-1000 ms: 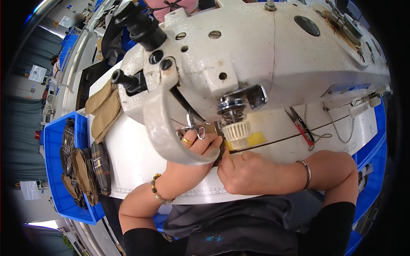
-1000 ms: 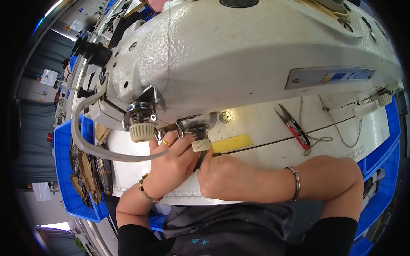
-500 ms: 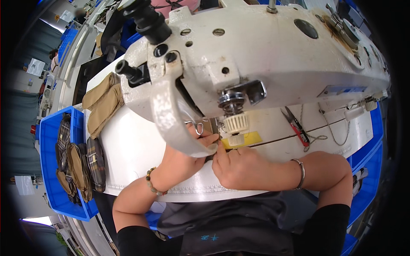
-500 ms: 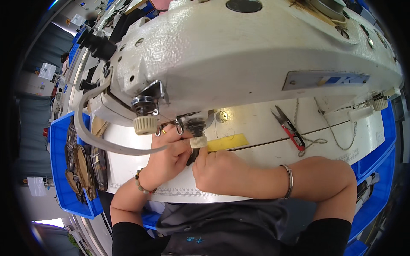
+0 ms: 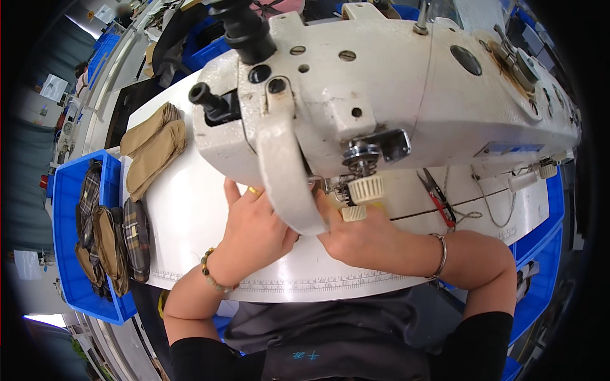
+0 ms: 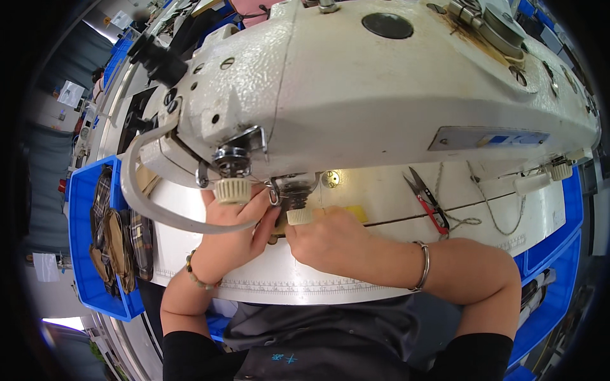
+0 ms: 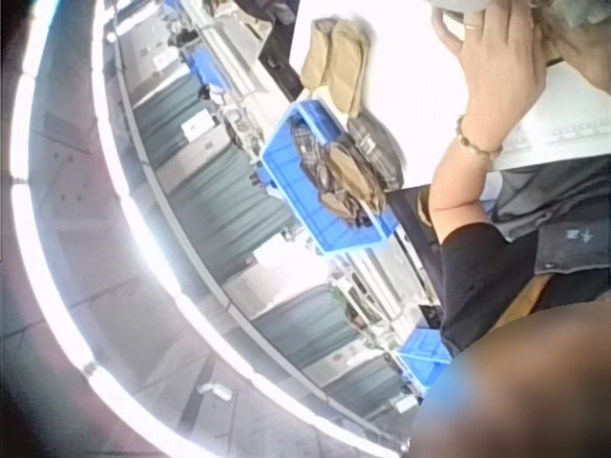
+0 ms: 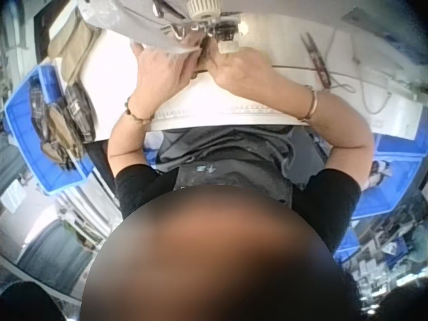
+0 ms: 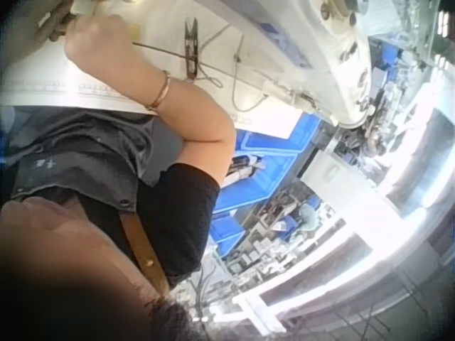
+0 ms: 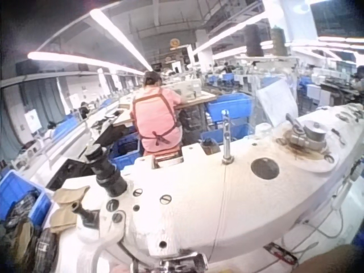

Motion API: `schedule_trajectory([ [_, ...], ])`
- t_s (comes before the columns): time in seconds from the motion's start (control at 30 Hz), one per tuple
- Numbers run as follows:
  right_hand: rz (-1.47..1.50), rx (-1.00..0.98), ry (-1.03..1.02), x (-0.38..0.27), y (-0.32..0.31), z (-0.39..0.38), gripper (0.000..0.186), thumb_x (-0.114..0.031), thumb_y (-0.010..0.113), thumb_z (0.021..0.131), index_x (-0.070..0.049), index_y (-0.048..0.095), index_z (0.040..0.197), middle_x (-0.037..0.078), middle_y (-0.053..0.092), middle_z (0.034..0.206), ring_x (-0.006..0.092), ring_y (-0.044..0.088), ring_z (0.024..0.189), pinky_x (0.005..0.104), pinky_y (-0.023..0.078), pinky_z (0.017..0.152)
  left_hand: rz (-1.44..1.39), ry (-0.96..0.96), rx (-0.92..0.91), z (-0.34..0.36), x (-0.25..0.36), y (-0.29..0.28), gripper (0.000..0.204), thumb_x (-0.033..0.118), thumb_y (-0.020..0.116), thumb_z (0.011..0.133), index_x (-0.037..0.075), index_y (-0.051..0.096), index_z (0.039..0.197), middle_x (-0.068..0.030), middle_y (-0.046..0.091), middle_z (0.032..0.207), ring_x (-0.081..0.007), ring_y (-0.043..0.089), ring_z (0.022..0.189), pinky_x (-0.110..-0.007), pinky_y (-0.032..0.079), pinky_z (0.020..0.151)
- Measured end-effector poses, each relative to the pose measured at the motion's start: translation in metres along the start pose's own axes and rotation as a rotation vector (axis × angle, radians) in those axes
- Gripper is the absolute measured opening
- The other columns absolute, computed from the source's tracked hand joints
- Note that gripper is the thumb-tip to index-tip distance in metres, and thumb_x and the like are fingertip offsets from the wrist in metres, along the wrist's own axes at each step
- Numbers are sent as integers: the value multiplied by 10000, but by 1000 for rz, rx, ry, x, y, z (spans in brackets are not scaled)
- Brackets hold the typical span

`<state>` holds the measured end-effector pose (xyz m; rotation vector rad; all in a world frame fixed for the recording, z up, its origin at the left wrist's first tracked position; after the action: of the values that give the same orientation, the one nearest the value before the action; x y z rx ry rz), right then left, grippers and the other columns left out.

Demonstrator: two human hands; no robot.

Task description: Using an industrial sewing machine to stitch together the upper fabric components of a shoe.

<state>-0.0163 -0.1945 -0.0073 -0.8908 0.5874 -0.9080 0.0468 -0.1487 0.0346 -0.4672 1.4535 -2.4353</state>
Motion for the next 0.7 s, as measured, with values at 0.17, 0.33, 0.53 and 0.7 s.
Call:
schedule_trajectory([
  [0.17, 31, -10, 7, 1, 1, 0, 90, -135, 663, 648, -84, 590, 641, 3, 470, 501, 170, 567, 483, 319, 427, 406, 282, 59, -184, -18, 14, 8, 364, 235, 789, 742, 203, 740, 1102, 67, 572, 943, -152, 594, 894, -568, 260, 944],
  [0.33, 5, -42, -3, 0, -1, 1, 92, -125, 670, 653, -67, 597, 650, 22, 496, 517, 173, 571, 491, 316, 437, 409, 295, 21, -216, -16, 10, 11, 336, 187, 781, 733, 179, 739, 1066, 52, 591, 949, -165, 600, 920, -561, 274, 956],
  [0.53, 49, -24, 18, 2, 4, -1, 100, -120, 661, 697, -52, 625, 761, 22, 517, 526, 174, 576, 467, 316, 452, 406, -80, -13, -136, -12, -9, 14, 212, 70, 751, 745, 74, 716, 954, -23, 617, 890, -230, 625, 839, -446, 434, 809],
  [0.7, 154, -42, 94, 9, 5, -1, 110, -113, 641, 748, -49, 603, 829, 12, 525, 534, 165, 577, 456, 316, 445, 389, -316, 16, -90, -9, -13, 16, 166, -10, 713, 772, 13, 704, 937, -89, 610, 853, -281, 619, 751, -359, 479, 631],
])
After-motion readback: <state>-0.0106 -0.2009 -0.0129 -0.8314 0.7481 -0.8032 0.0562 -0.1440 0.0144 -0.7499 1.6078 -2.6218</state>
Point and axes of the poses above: each hand's wrist, its own z-axis towards the middle knuckle, its own y-axis out of the palm, x = y × z, the point moved 10 cm from there along z, towards the middle knuckle
